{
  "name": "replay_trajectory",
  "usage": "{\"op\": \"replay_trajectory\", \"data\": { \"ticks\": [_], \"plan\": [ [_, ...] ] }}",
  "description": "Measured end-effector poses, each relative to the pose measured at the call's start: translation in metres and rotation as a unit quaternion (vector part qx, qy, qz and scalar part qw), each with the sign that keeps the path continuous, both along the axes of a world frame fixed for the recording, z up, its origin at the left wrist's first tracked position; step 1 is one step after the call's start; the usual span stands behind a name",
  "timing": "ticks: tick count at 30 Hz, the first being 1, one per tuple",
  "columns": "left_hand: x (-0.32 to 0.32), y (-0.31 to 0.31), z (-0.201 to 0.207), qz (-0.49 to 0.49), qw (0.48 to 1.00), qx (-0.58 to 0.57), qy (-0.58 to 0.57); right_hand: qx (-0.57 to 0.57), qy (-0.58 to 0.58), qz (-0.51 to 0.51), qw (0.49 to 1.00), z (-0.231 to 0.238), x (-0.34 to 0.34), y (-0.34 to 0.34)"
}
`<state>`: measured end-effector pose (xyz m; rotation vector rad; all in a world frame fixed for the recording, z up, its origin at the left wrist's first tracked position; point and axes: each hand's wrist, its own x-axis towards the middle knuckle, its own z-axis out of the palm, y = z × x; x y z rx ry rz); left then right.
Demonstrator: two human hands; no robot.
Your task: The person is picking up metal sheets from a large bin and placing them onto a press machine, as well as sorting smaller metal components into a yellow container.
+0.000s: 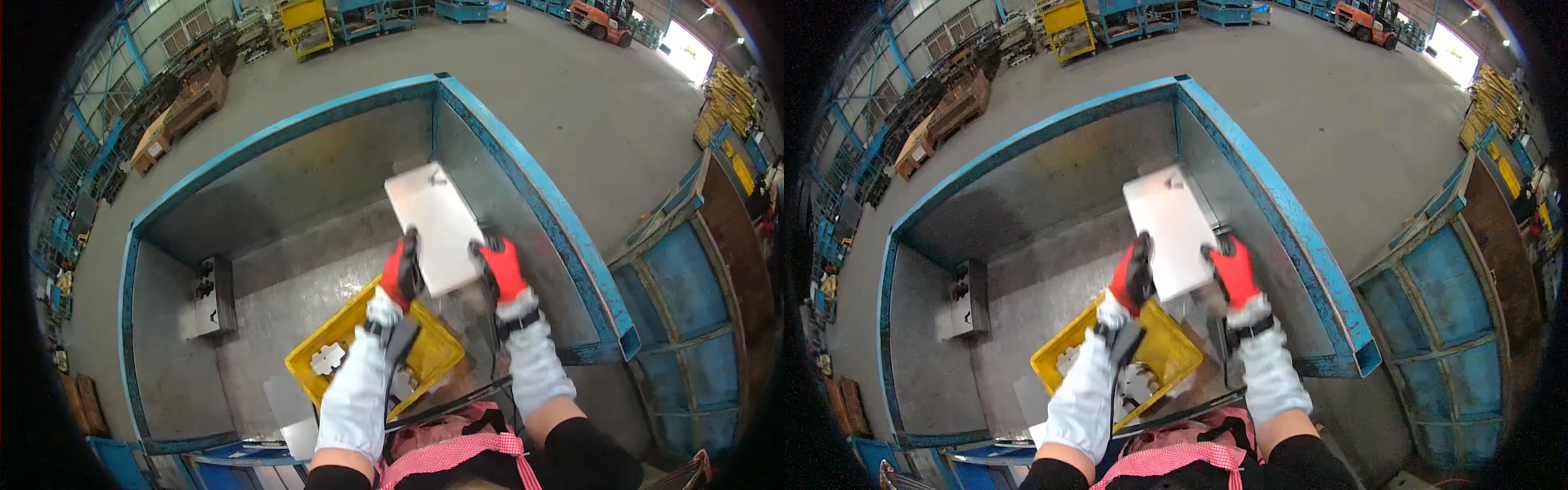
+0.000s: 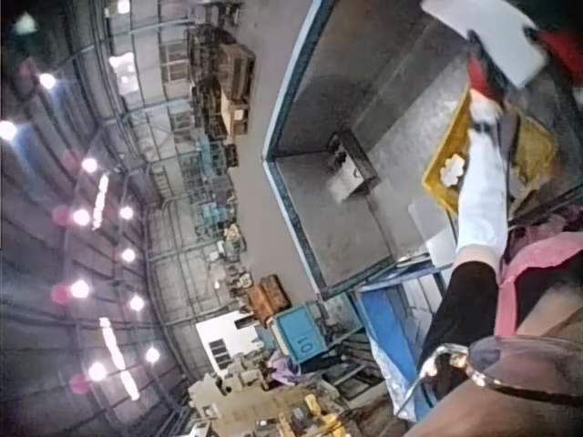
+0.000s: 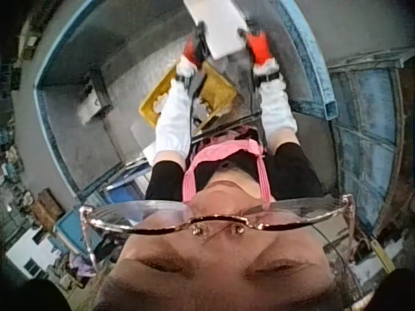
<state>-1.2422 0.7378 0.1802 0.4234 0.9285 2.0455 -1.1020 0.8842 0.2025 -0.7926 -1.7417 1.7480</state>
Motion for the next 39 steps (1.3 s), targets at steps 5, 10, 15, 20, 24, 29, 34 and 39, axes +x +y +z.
{"op": "replay_trajectory", "data": {
  "ticks": [5,10,15,20,24,29,34,39],
  "plan": [
    [-0.04,0.029,-0.017,-0.026,0.931,-0.331,0.153,0.483,-0.235,-0.122,0.835,0.048,-0.037,-0.016],
    [0.025,-0.047,0.031,0.051,0.911,-0.296,0.282,0.434,-0.261,0.038,0.861,0.004,-0.018,-0.035],
    [0.06,-0.181,0.04,0.159,0.875,-0.315,0.331,0.41,-0.255,0.182,0.857,-0.059,-0.04,-0.015],
    [0.109,-0.323,0.037,0.36,0.813,-0.387,0.244,0.451,-0.297,0.213,0.814,-0.076,-0.077,0.005],
    [0.164,-0.398,0.007,0.494,0.768,-0.403,0.06,0.519,-0.301,0.139,0.788,-0.08,-0.1,0.018],
    [0.235,-0.458,-0.045,0.498,0.744,-0.443,-0.044,0.459,-0.367,0.181,0.789,-0.063,-0.114,0.008],
    [0.228,-0.456,-0.048,0.526,0.684,-0.506,0.005,0.514,-0.319,0.192,0.773,-0.069,-0.098,0.033],
    [0.246,-0.49,-0.092,0.56,0.687,-0.46,-0.057,0.423,-0.116,0.259,0.86,-0.011,-0.073,-0.126]
  ]
}}
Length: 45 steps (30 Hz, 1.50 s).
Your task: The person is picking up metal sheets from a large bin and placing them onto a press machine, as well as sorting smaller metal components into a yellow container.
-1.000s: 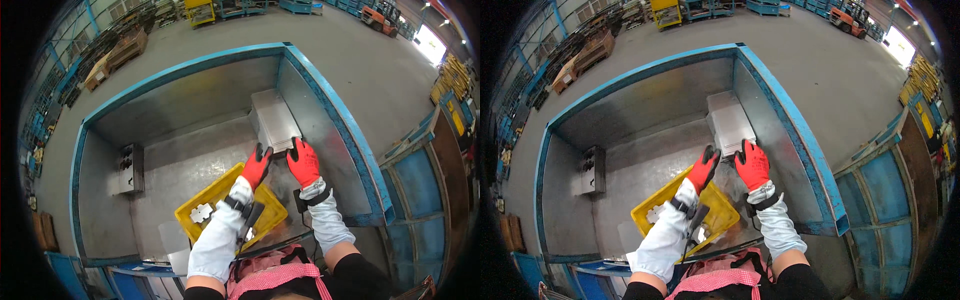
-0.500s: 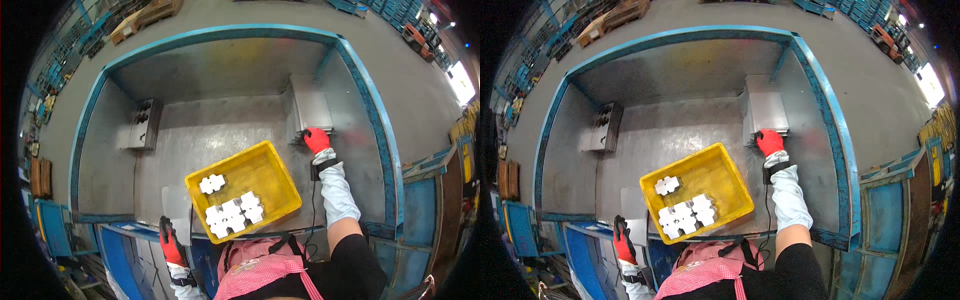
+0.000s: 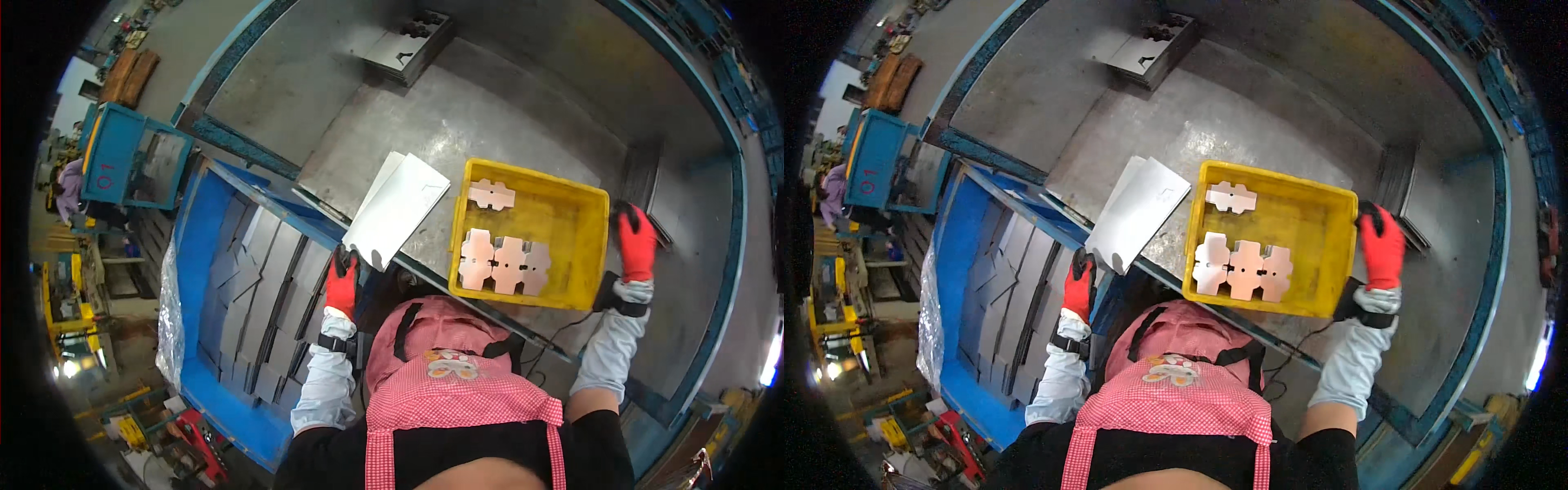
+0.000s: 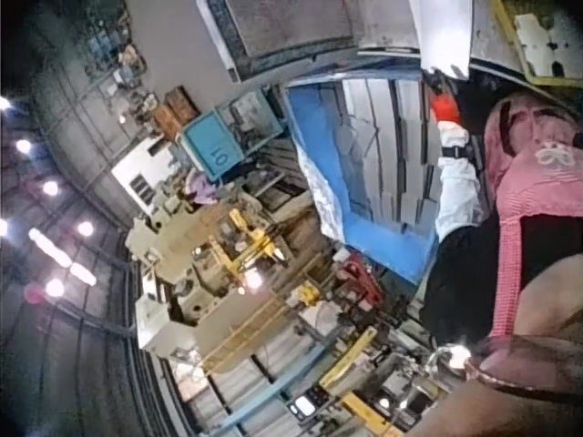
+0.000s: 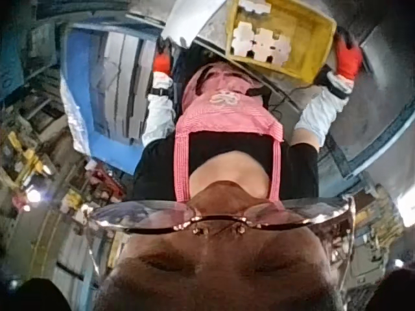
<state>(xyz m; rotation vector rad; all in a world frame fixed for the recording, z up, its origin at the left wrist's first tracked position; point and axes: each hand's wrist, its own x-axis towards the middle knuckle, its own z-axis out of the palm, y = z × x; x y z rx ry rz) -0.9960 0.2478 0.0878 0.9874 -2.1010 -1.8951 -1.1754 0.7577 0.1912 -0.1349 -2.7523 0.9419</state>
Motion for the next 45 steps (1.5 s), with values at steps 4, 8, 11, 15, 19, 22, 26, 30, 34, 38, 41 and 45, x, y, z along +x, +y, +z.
{"op": "replay_trajectory", "data": {
  "ticks": [4,8,11,15,19,22,26,30,34,38,41,45],
  "plan": [
    [-0.006,-0.018,-0.054,0.004,0.998,-0.036,-0.049,-0.109,-0.053,0.131,0.984,0.026,0.027,-0.166],
    [-0.021,-0.026,-0.07,-0.02,0.996,-0.049,-0.066,-0.273,-0.199,0.254,0.906,-0.005,0.074,-0.31],
    [-0.028,-0.034,-0.077,-0.072,0.991,-0.079,-0.078,-0.171,-0.288,0.388,0.859,-0.088,0.082,-0.341],
    [-0.028,-0.044,-0.061,-0.128,0.979,-0.129,-0.088,0.01,-0.462,0.316,0.829,-0.158,0.073,-0.352],
    [-0.029,-0.054,-0.053,-0.162,0.979,-0.11,-0.064,-0.02,-0.445,0.163,0.88,-0.184,0.073,-0.368],
    [-0.028,-0.065,-0.058,-0.166,0.983,-0.056,-0.049,-0.171,-0.493,0.069,0.85,-0.169,0.073,-0.369],
    [-0.031,-0.063,-0.048,-0.148,0.988,-0.033,-0.027,-0.175,-0.441,0.057,0.879,-0.19,0.084,-0.367],
    [-0.025,-0.07,-0.056,-0.178,0.982,-0.055,-0.015,-0.214,-0.396,0.082,0.889,-0.228,0.09,-0.351],
    [-0.022,-0.066,-0.052,-0.191,0.925,-0.321,-0.077,-0.029,-0.353,0.152,0.923,-0.18,0.083,-0.356],
    [-0.03,-0.057,-0.057,-0.25,0.85,-0.447,-0.126,0.137,-0.367,0.354,0.849,-0.17,0.092,-0.35],
    [-0.035,-0.049,-0.059,-0.258,0.87,-0.41,-0.091,0.054,-0.366,0.311,0.875,-0.22,0.111,-0.354],
    [-0.027,-0.052,-0.053,-0.305,0.863,-0.392,-0.096,-0.138,-0.524,0.076,0.837,-0.191,0.112,-0.365]
  ]
}}
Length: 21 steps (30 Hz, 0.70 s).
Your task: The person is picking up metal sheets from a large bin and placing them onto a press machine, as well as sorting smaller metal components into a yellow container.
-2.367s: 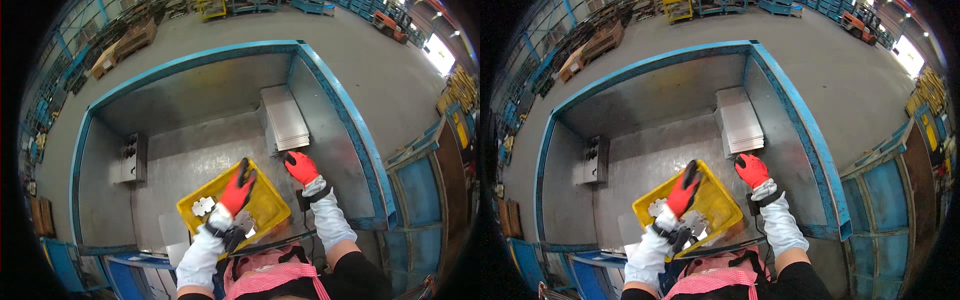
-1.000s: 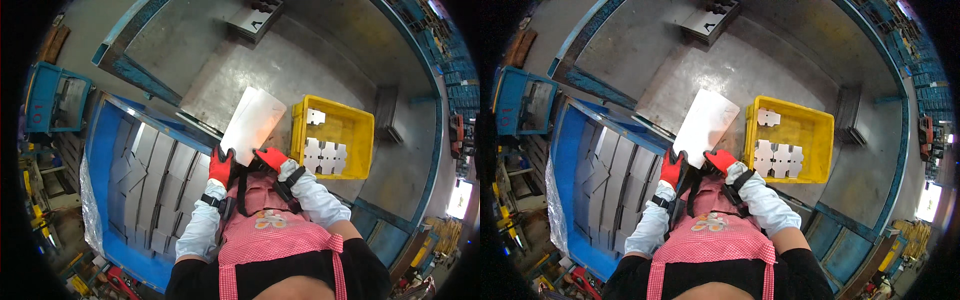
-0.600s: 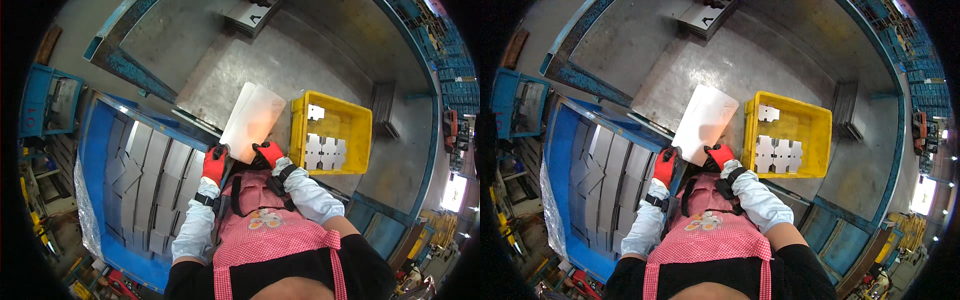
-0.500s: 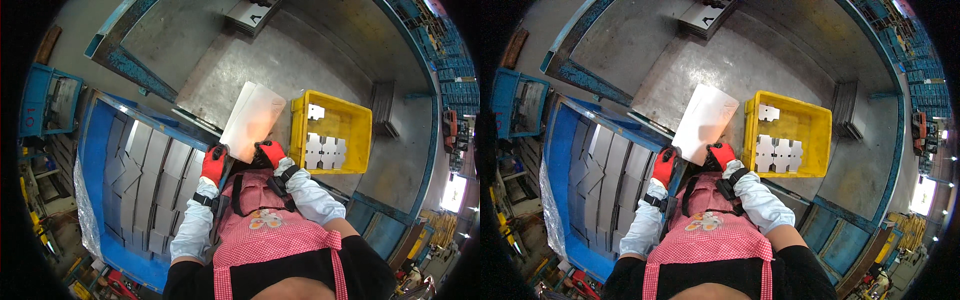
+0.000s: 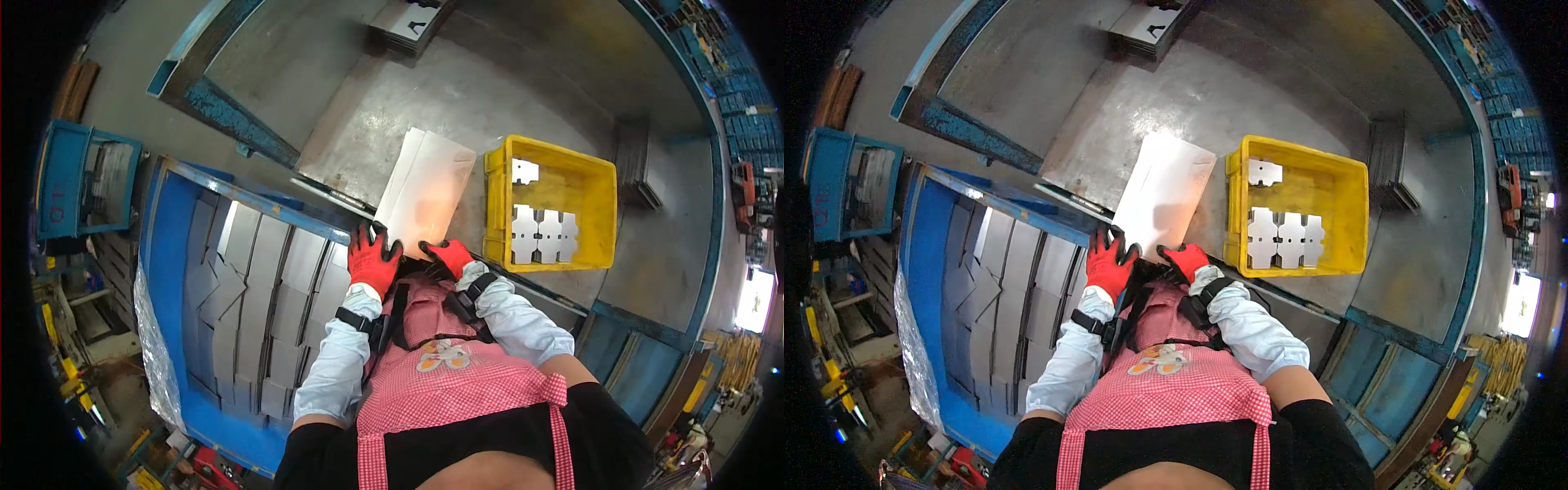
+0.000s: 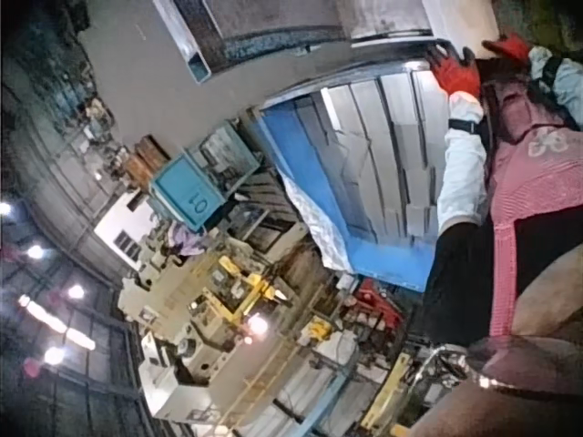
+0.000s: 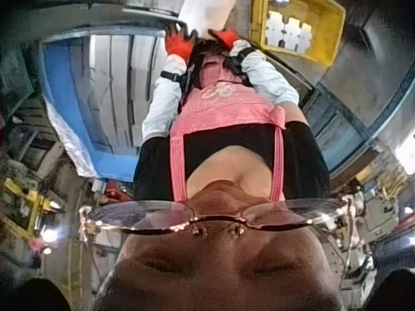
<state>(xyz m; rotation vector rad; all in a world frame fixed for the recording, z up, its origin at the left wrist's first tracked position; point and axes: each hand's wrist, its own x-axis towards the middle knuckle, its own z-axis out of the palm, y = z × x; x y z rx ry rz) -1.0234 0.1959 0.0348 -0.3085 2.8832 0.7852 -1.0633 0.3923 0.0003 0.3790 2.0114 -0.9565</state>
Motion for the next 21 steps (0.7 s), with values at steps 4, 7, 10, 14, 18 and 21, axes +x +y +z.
{"op": "replay_trajectory", "data": {
  "ticks": [4,7,10,14,18,21],
  "plan": [
    [0.003,-0.007,0.013,-0.013,0.998,0.057,-0.013,-0.183,-0.084,-0.209,0.957,0.022,0.013,0.014],
    [0.004,-0.003,0.029,-0.022,0.999,0.03,0.033,-0.061,0.025,-0.104,0.992,0.024,0.013,0.033],
    [-0.003,0.0,0.038,-0.006,0.988,0.138,0.067,0.032,0.134,-0.031,0.99,0.005,0.019,0.043],
    [-0.029,0.009,0.04,-0.046,0.983,0.152,0.093,0.113,0.196,0.103,0.969,0.096,0.0,0.012],
    [-0.067,0.038,0.072,-0.019,0.96,0.281,-0.014,0.115,0.248,0.17,0.947,0.134,-0.007,-0.015],
    [-0.085,0.043,0.063,-0.003,0.953,0.284,-0.107,0.148,0.289,0.252,0.912,0.141,-0.008,-0.042]
  ]
}}
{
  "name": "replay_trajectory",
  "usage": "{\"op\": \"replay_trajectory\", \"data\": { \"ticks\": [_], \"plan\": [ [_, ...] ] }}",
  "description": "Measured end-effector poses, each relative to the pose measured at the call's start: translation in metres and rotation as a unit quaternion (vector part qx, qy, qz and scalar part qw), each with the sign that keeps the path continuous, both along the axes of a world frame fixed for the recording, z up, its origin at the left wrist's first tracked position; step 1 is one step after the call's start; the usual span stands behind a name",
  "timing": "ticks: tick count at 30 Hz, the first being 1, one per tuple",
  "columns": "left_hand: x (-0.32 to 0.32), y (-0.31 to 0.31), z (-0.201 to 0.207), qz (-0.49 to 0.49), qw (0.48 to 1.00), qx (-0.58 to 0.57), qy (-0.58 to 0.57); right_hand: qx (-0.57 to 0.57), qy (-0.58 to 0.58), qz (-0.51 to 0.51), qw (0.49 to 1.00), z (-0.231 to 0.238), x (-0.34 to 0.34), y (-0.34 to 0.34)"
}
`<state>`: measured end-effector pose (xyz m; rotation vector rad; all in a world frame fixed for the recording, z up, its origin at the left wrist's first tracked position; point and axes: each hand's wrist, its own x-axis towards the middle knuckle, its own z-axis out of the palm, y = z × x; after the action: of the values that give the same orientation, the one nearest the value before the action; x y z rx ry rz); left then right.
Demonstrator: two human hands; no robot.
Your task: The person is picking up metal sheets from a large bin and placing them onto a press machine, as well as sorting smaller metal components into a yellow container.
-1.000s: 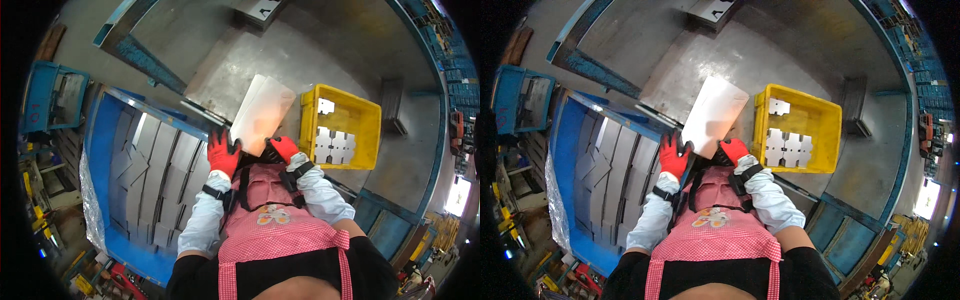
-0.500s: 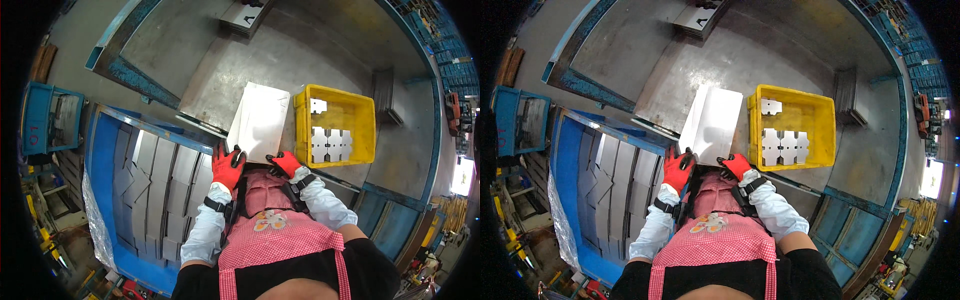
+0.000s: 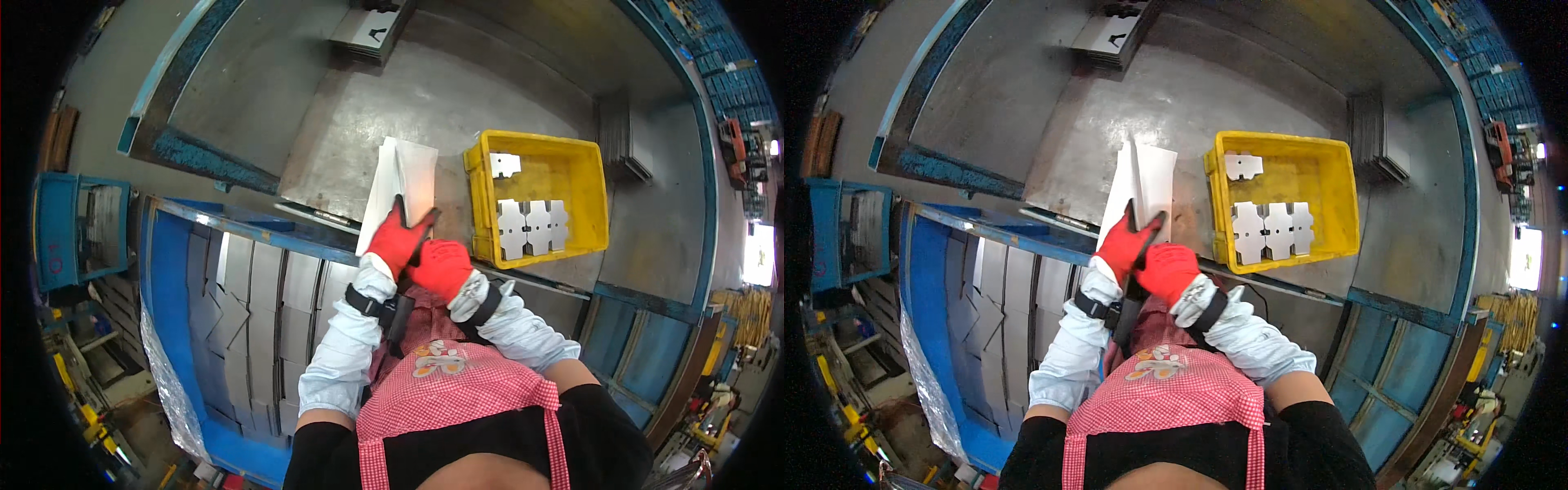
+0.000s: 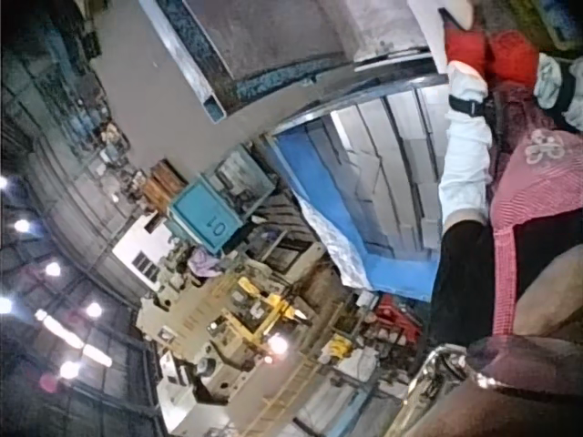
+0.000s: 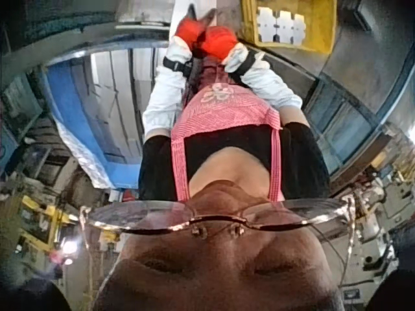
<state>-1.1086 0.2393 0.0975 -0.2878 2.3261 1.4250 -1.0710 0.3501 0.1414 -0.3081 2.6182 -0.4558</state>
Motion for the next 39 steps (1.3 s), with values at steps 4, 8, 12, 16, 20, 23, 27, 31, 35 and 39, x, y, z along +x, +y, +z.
{"op": "replay_trajectory", "data": {
  "ticks": [4,8,12,16,20,23,27,31,35,39],
  "plan": [
    [-0.006,-0.04,-0.03,-0.016,0.999,0.022,-0.016,-0.075,0.014,0.009,0.997,-0.004,0.005,-0.008],
    [0.007,-0.08,-0.058,-0.209,0.894,-0.198,0.343,-0.104,0.025,-0.092,0.99,-0.017,-0.001,-0.001],
    [0.019,-0.083,-0.076,-0.066,0.936,-0.077,0.338,-0.149,-0.045,-0.144,0.977,-0.039,-0.011,0.012],
    [0.023,-0.074,-0.065,0.103,0.989,0.083,0.069,-0.168,-0.102,-0.167,0.966,-0.05,-0.01,0.002],
    [0.029,-0.074,-0.06,-0.01,0.977,-0.07,0.201,-0.206,-0.083,-0.159,0.962,-0.06,-0.003,-0.004],
    [0.028,-0.076,-0.059,-0.129,0.92,-0.211,0.305,-0.346,-0.071,-0.17,0.92,-0.099,-0.003,0.014],
    [0.029,-0.07,-0.036,-0.162,0.936,-0.204,0.238,-0.503,-0.178,-0.213,0.819,-0.112,-0.015,0.047],
    [0.019,-0.054,-0.005,0.012,0.996,-0.077,0.036,-0.484,-0.058,-0.052,0.871,-0.082,-0.015,0.05],
    [0.022,-0.055,-0.019,-0.009,0.986,-0.048,0.16,-0.477,-0.104,-0.105,0.866,-0.092,-0.01,0.038],
    [0.023,-0.049,-0.032,-0.068,0.97,-0.079,0.22,-0.205,-0.022,-0.072,0.976,-0.072,-0.001,0.015]
  ]
}}
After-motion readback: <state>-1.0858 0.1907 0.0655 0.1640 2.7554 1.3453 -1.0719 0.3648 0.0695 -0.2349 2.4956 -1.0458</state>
